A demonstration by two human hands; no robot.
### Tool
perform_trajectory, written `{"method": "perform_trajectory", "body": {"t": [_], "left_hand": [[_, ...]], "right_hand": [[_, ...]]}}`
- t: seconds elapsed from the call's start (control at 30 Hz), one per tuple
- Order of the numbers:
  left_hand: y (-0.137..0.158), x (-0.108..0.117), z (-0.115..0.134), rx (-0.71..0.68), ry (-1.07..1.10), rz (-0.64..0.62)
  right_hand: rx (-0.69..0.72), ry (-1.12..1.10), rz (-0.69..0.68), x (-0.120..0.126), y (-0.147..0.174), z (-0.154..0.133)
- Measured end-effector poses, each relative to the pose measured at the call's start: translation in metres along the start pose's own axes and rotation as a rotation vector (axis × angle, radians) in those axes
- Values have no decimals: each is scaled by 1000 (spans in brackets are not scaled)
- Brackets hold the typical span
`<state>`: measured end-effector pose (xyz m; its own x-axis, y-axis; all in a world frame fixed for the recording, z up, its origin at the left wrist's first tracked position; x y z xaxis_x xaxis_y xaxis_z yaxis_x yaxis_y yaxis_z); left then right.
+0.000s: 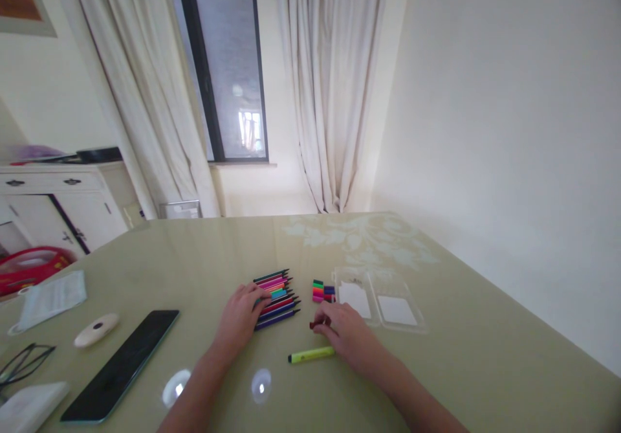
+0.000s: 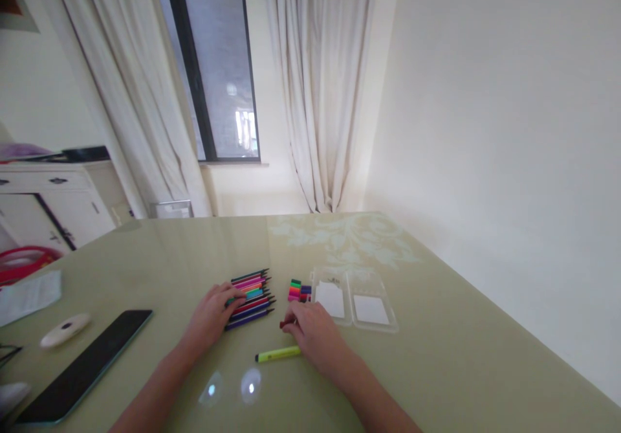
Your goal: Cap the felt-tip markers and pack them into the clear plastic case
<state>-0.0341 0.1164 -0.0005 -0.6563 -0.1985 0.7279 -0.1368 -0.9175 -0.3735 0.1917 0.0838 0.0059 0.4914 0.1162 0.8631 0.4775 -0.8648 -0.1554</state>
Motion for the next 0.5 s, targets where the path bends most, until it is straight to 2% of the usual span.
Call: {"method": "perform_trajectory", "body": {"t": [0.13, 0.3, 0.5], "left_hand": [[-1, 5, -5, 10, -48, 38], [-2, 14, -27, 115, -218, 130], [-2, 9, -39, 147, -245, 120]], "right_hand": [[2, -87, 29, 3, 0, 2], [-13, -140, 31, 1, -2, 4], [-9, -114, 30, 0, -3, 4]]}}
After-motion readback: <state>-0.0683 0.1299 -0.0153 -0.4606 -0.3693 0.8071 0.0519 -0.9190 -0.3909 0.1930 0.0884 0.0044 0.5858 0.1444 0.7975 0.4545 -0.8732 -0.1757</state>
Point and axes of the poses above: each hand's wrist, its own y-axis away from the middle knuckle, its own x-axis out of the back of the hand, z = x × y, the point moved 9 cm from there along -y, towards the middle knuckle, and after that the axes turned 7 degrees about y, right-handed, at the moved point
